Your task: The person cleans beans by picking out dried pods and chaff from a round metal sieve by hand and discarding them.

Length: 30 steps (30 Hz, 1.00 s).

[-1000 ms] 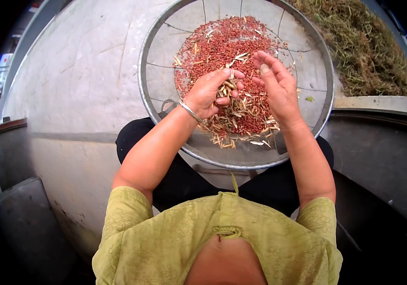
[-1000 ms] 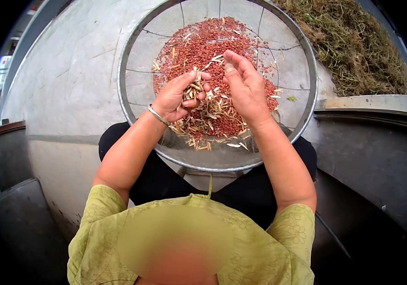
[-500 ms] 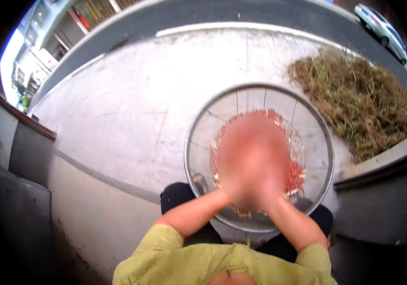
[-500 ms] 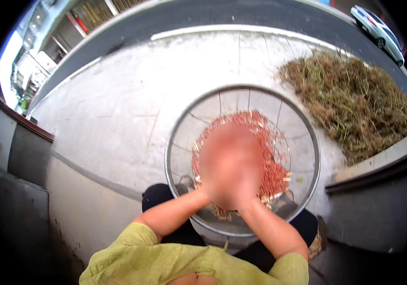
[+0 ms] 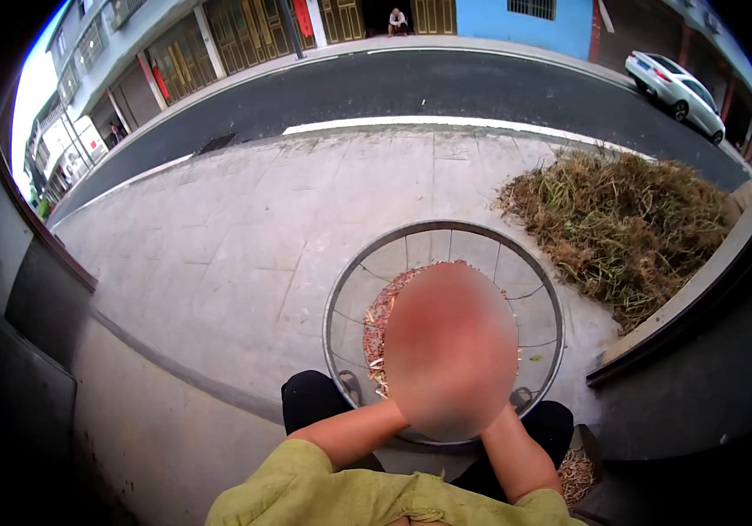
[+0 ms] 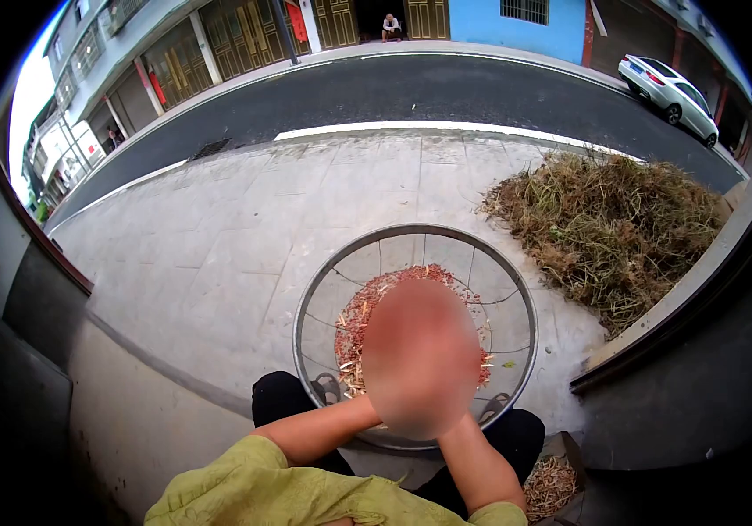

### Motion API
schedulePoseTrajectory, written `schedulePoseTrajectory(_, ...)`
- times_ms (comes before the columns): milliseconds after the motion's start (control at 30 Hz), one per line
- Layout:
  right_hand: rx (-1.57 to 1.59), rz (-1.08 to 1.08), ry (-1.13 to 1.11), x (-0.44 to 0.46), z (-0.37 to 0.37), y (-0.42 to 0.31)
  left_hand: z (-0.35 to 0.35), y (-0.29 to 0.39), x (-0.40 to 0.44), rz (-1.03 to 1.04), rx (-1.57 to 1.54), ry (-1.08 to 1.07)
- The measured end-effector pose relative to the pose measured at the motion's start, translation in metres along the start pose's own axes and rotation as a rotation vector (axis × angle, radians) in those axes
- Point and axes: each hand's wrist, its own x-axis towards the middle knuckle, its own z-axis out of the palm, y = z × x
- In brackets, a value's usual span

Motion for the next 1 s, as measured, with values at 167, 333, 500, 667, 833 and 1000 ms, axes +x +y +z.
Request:
schedulePoseTrajectory(167, 0.415, 0.049, -0.173, -0.036, 0.012, -0.018, -0.021, 0.047, 0.016, 0.038, -0.088, 0.066)
schedulePoseTrajectory(333, 0.840, 0.236, -0.517, -0.074, 0.013, -0.048, 0.010, 0.080, 0.037, 0.238, -0.225, 0.193)
schedulePoseTrajectory(500, 0.439, -0.457, -0.331, -0.109, -0.055, -0.108, 0.027, 0.120, 0.049, 0.312, -0.503, 0.290)
schedulePoseTrajectory(667, 0.453, -0.751, -0.173, -0.189, -0.134, -0.156, 0.020, 0.112, 0.038, 0.279, -0.583, 0.199)
schedulePoseTrajectory(833, 0.457, -0.992, 0.388, -0.231, -0.262, -0.178, 0.003, 0.063, 0.004, 0.006, -0.561, 0.104)
schedulePoseTrajectory(1000, 0.198, -1.012, 0.616, -0.256, -0.370, -0.222, -0.008, 0.030, -0.031, -0.239, -0.713, 0.105)
